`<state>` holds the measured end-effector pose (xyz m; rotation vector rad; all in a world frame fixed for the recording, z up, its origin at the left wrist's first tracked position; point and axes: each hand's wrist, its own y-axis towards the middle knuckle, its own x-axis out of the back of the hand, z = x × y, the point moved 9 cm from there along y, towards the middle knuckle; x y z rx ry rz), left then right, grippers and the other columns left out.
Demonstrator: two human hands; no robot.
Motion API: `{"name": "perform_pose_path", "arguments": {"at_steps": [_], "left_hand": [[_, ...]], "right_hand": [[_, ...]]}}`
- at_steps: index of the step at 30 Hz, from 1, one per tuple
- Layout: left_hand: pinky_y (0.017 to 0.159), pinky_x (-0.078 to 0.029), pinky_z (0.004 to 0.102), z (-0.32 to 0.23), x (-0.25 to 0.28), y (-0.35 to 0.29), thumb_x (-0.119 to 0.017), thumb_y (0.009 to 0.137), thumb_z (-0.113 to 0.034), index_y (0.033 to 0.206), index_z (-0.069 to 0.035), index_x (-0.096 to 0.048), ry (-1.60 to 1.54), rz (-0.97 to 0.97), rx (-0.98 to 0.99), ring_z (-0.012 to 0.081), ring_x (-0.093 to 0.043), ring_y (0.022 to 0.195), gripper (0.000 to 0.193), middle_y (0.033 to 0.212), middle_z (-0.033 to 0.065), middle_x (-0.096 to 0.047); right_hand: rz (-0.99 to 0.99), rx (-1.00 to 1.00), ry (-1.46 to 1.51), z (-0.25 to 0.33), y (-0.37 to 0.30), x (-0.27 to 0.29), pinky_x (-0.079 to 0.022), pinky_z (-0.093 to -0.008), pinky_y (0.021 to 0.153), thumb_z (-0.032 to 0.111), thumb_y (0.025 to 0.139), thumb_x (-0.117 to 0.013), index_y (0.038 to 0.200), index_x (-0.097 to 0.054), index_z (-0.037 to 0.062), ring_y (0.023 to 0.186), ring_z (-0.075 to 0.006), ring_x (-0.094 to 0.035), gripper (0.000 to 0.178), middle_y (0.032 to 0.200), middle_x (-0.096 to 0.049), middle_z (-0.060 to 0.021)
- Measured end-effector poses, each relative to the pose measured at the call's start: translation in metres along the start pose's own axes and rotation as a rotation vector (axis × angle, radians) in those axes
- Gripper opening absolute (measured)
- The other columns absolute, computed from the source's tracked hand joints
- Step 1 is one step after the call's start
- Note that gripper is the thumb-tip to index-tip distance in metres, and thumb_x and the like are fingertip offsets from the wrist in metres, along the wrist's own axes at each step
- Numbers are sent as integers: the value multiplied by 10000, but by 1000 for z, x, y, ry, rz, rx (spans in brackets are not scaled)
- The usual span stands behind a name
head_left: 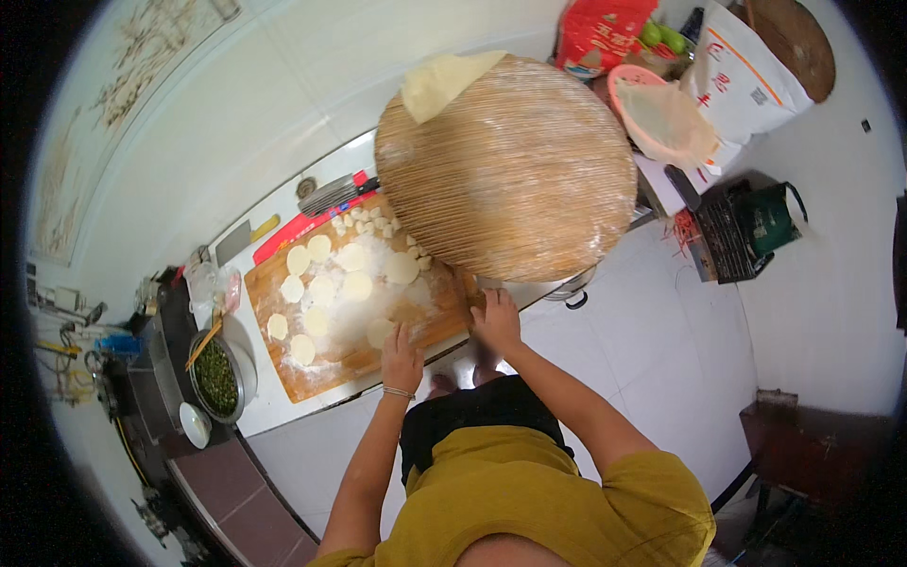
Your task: The person rolls small dough balls into flat circular discs using a wooden rolling pin on a floured wooden board. They repeatedly pick up a dough ball, flatten it, and roll it out, placing the finished discs on the board.
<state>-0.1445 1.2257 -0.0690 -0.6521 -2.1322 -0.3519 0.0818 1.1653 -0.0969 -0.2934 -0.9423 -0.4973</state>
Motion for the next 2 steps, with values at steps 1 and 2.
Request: {"name": "perform_pose_path", "arguments": {"at_steps": [1,2], "left_hand": [[1022,-381,468,-7,-3,6,-642,794,-125,1374,1,-396,0,-7,-47,419,-453,1210,642,1376,256,-430],[1030,-376,466,-14,-7,14,-646,796,-134,1383,-3,-389,-1,-14,-94,422,-444,1224,654,1385,254,-422]], "right_hand": [[17,-23,28,-16,-5,3,-426,-493,909,310,816,-671,1197,-511,-7,1057,-412,-511,521,1117,-519,-249],[33,-46,57,-34,-10,5,-420,-497,919,314,805,-680,1205,-510,4,1056,-415,-511,533,1124,-521,-250]]}}
